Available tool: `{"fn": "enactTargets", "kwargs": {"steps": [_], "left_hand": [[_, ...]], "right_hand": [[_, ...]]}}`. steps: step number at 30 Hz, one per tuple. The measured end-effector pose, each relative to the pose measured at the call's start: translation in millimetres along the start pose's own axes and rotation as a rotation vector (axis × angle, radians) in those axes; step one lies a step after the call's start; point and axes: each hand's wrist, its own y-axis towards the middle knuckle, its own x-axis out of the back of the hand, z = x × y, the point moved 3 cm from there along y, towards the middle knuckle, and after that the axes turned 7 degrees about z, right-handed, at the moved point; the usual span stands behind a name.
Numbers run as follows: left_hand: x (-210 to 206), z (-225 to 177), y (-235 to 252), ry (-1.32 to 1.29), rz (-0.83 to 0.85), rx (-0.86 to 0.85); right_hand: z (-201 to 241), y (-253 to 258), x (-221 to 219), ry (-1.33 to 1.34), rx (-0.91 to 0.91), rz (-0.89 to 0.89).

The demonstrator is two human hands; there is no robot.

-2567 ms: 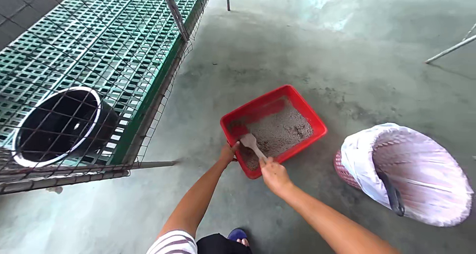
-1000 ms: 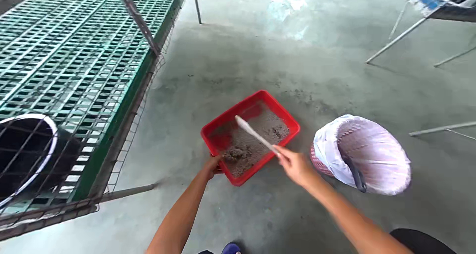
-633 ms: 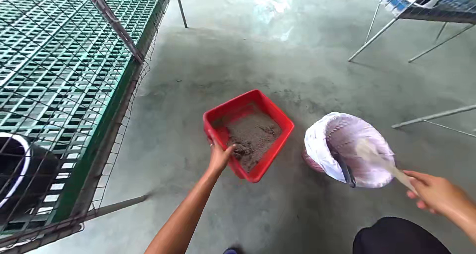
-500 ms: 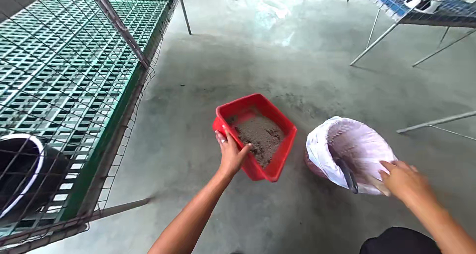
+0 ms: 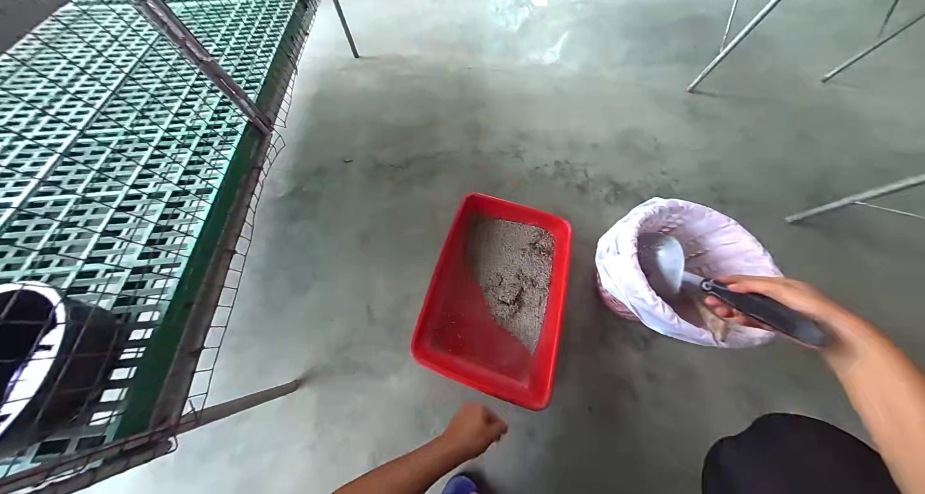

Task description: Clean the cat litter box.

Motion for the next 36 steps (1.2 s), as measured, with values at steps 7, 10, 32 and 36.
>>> {"fn": "enactTargets", "kwargs": {"steps": [7, 10, 32, 36], "left_hand": [[213.0, -30.1, 22.0, 0.181, -0.738, -0.027], [219.9, 22.8, 43.7, 0.073, -0.659, 0.126], [213.5, 65.4, -7.3, -0.817, -0.96, -0.035], [181.5, 38.7, -31.0, -0.78, -1.042, -0.139]], "right_hand": [[-26.0, -77.0, 23.6, 0.156, 0.307, 0.1], [-19.1, -105.9, 4.4, 0.015, 0.424, -0.03], [-27.9, 4.2, -221.5, -0.789, -0.115, 0.459], [-59.3, 14.5, -222.1, -0.818, -0.102, 0.364]]}}
